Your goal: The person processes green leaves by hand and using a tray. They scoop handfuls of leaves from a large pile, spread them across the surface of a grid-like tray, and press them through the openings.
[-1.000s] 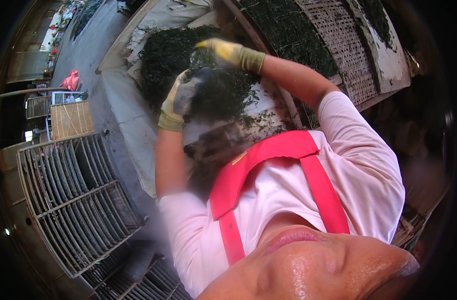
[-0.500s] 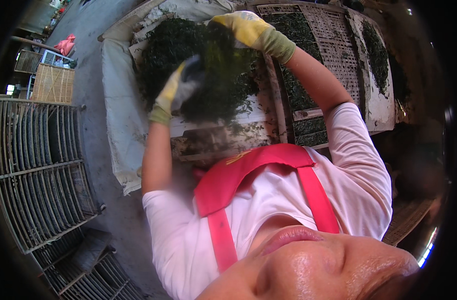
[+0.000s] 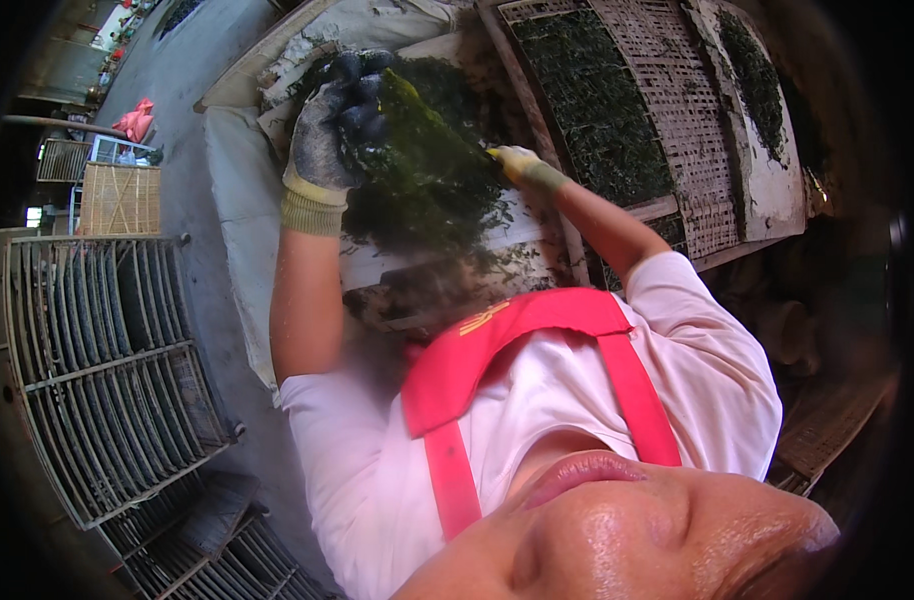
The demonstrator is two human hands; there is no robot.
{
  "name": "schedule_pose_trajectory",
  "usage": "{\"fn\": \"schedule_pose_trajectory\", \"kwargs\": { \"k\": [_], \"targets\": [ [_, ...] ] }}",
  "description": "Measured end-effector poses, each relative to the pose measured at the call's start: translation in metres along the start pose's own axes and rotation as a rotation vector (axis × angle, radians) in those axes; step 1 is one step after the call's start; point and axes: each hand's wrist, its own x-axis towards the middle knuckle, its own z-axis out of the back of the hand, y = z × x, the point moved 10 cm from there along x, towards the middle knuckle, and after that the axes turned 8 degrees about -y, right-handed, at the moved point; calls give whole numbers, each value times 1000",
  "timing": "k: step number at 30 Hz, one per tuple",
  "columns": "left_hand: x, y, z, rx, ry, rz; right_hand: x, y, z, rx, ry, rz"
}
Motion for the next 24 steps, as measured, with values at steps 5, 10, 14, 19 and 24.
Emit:
{"fn": "schedule_pose_trajectory", "kwargs": {
  "k": [5, 10, 14, 19, 24],
  "targets": [
    [-13, 1, -9, 475, -219, -107, -93, 89, 107, 240, -649, 430],
    [-6, 101, 78, 757, -282, 307, -35, 130, 94, 1481, -93, 583],
    [-28, 169, 169, 880, -258, 618, -24, 158, 143, 1942, 371, 294],
    [-39, 188, 249, 1413, -16, 61, -98, 209, 278, 1603, 47, 742],
    [24, 120, 140, 538, -473, 278, -64, 157, 243, 1382, 61, 683]
  ]
}}
